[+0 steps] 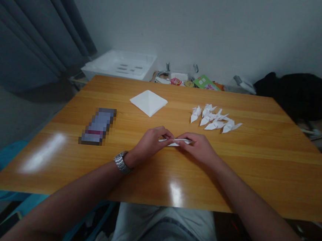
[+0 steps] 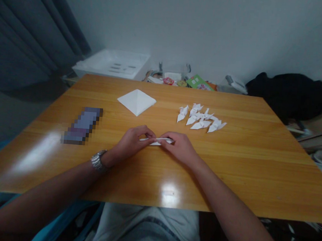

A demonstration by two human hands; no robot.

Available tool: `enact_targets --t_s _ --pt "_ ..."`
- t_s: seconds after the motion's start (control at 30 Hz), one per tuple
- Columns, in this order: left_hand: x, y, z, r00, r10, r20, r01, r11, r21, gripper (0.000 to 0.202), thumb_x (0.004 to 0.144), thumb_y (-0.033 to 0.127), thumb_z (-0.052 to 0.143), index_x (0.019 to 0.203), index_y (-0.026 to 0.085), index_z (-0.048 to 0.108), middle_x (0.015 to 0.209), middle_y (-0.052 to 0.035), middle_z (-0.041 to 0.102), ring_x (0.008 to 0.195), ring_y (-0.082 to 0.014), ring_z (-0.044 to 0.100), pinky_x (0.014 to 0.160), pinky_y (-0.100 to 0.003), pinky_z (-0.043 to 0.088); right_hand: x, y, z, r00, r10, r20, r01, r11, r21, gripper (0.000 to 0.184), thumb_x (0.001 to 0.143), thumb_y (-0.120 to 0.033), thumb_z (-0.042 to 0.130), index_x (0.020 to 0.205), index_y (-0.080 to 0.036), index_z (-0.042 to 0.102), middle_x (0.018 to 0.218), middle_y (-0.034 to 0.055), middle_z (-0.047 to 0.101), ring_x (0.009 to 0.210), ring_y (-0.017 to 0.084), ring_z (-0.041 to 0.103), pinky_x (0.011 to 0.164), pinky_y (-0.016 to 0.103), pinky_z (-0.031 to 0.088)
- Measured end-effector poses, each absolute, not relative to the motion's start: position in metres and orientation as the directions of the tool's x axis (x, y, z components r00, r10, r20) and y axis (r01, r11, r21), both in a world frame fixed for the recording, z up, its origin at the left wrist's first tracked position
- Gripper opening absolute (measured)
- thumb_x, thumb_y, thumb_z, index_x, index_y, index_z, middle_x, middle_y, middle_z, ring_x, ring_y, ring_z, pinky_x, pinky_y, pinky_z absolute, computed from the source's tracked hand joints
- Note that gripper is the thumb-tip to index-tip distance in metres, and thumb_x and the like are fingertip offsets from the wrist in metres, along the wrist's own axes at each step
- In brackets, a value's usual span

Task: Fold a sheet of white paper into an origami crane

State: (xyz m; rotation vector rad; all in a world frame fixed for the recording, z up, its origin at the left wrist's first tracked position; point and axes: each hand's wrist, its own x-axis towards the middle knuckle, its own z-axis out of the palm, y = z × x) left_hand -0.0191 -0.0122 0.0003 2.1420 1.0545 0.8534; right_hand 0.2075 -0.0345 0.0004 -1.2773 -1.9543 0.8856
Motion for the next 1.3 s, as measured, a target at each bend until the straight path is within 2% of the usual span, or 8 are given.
enact_targets --t_s 0.17,0.33,0.47,0.63,0.73,0.93,1.03,1.3 --pt "-0.02 -0.012 0.001 0.432 0.849 0.305 0.427 -0.491 0.76 0.023 0.091 0.041 0.072 0.096 0.019 0.075 0.094 -0.0045 0.076 0.087 -0.0177 0.07 0.08 -0.028 0.054 0.21 -0.034 -0.001 -0.278 0.946 0.167 0.494 0.29 -0.82 0.025 0.094 -0.043 0.064 0.093 -0.021 0.077 0.09 0.0036 0.078 0.078 0.02 0.068 0.071 0.029 0.049" --pt "-0.023 -0.009 0.001 0.376 0.877 0.298 0.427 -0.45 0.784 0.021 0.092 0.039 0.071 0.097 0.019 0.076 0.097 -0.0044 0.077 0.09 -0.018 0.071 0.084 -0.029 0.055 0.212 -0.031 -0.003 -0.215 0.964 0.157 0.475 0.243 -0.846 0.026 0.093 -0.045 0.065 0.091 -0.021 0.075 0.084 0.0027 0.075 0.073 0.018 0.064 0.066 0.028 0.046" --pt "-0.023 -0.01 0.004 0.386 0.874 0.295 0.439 -0.456 0.774 0.017 0.092 0.036 0.071 0.093 0.02 0.077 0.093 -0.004 0.076 0.086 -0.0178 0.07 0.082 -0.029 0.055 0.211 -0.032 -0.003 -0.231 0.96 0.16 0.495 0.257 -0.83 0.025 0.093 -0.043 0.065 0.092 -0.02 0.074 0.083 0.0024 0.075 0.072 0.018 0.064 0.066 0.028 0.046" --pt "-0.023 -0.011 0.004 0.408 0.861 0.303 0.442 -0.477 0.759 0.017 0.092 0.035 0.071 0.092 0.02 0.077 0.091 -0.0035 0.076 0.086 -0.0173 0.069 0.08 -0.029 0.053 0.208 -0.034 -0.001 -0.267 0.953 0.144 0.521 0.268 -0.81 0.025 0.092 -0.043 0.066 0.098 -0.021 0.077 0.09 0.0035 0.078 0.078 0.02 0.068 0.07 0.03 0.048" --pt "-0.022 -0.011 0.005 0.404 0.867 0.292 0.428 -0.461 0.777 0.02 0.091 0.039 0.072 0.093 0.02 0.077 0.093 -0.0039 0.076 0.087 -0.0173 0.07 0.081 -0.028 0.054 0.209 -0.034 -0.002 -0.253 0.957 0.139 0.51 0.255 -0.821 0.025 0.093 -0.044 0.066 0.094 -0.022 0.078 0.091 0.0035 0.079 0.08 0.02 0.069 0.073 0.03 0.049" --pt "-0.023 -0.007 0.006 0.347 0.907 0.238 0.381 -0.368 0.848 0.026 0.09 0.041 0.071 0.096 0.017 0.077 0.097 -0.0069 0.078 0.088 -0.0183 0.072 0.081 -0.03 0.057 0.215 -0.029 -0.005 -0.198 0.969 0.148 0.498 0.23 -0.836 0.03 0.091 -0.049 0.067 0.091 -0.021 0.079 0.082 0.0027 0.077 0.071 0.019 0.065 0.063 0.028 0.046" --pt "-0.025 -0.004 0.003 0.334 0.914 0.23 0.346 -0.346 0.872 0.026 0.09 0.042 0.071 0.097 0.017 0.077 0.096 -0.0063 0.079 0.086 -0.0179 0.072 0.081 -0.029 0.058 0.217 -0.028 -0.005 -0.202 0.966 0.162 0.486 0.242 -0.84 0.03 0.091 -0.049 0.067 0.091 -0.021 0.079 0.083 0.0029 0.077 0.073 0.019 0.066 0.066 0.029 0.047" --pt "-0.026 -0.005 0.006 0.321 0.919 0.23 0.382 -0.348 0.856 0.025 0.09 0.041 0.071 0.09 0.017 0.078 0.09 -0.0051 0.078 0.08 -0.0165 0.07 0.076 -0.027 0.056 0.219 -0.026 -0.005 -0.196 0.969 0.147 0.481 0.226 -0.847 0.03 0.091 -0.049 0.068 0.092 -0.021 0.079 0.087 0.0037 0.078 0.076 0.02 0.067 0.069 0.03 0.048"
